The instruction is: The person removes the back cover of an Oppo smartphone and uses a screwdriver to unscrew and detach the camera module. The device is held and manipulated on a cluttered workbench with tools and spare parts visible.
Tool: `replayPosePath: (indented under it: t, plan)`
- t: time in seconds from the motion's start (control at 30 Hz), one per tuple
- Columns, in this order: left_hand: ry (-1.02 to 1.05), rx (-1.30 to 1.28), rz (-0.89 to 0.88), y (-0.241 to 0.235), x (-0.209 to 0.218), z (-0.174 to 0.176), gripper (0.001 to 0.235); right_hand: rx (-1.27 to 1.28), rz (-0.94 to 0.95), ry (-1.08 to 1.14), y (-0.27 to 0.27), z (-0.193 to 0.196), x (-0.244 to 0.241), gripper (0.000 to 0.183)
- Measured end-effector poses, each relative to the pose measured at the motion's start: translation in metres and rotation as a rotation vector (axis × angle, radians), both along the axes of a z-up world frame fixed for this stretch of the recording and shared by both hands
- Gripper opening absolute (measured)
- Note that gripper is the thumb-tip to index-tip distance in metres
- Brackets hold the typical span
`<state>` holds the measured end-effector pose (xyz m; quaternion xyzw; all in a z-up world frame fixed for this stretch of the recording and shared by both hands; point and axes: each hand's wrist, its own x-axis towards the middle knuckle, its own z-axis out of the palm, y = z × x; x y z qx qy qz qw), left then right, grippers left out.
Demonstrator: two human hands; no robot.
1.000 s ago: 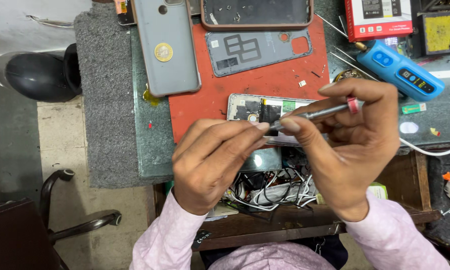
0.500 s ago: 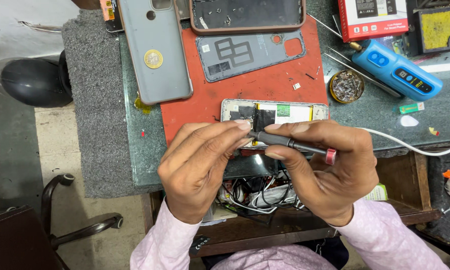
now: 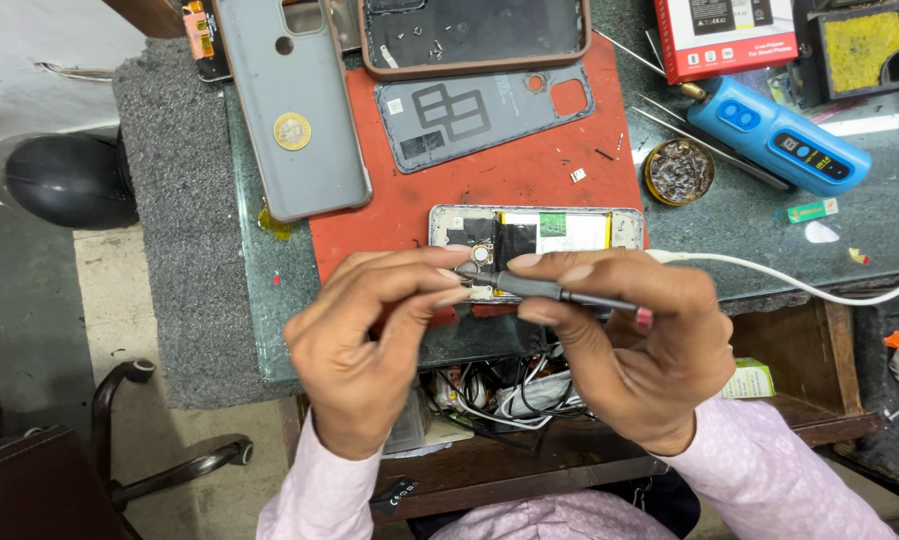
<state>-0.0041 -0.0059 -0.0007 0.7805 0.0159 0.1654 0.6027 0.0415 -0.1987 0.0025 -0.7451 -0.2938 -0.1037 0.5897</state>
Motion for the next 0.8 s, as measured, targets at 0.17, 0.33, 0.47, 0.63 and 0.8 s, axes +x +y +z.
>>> replayPosePath:
  t: [0.17,0.33,0.47,0.63,0.8]
  plan:
    - [0.025,-0.204,0.058,0.003,-0.001,-0.005,0.008,0.187,0.046,0.235,-0.005,0.006,0.002,0.030]
    - [0.059,-0.365,0.005,0.004,-0.002,-0.005,0.010,0.252,0.091,0.289,-0.008,0.000,0.005,0.027]
    - [0.052,-0.391,-0.031,0.006,-0.002,-0.003,0.010,0.267,0.110,0.313,-0.010,-0.003,0.006,0.026]
    - [0.057,-0.406,-0.025,0.008,-0.003,-0.006,0.009,0.261,0.108,0.333,-0.011,-0.004,0.005,0.026]
    - [0.065,-0.384,-0.003,0.009,-0.005,-0.010,0.010,0.254,0.116,0.348,-0.010,-0.003,0.005,0.025]
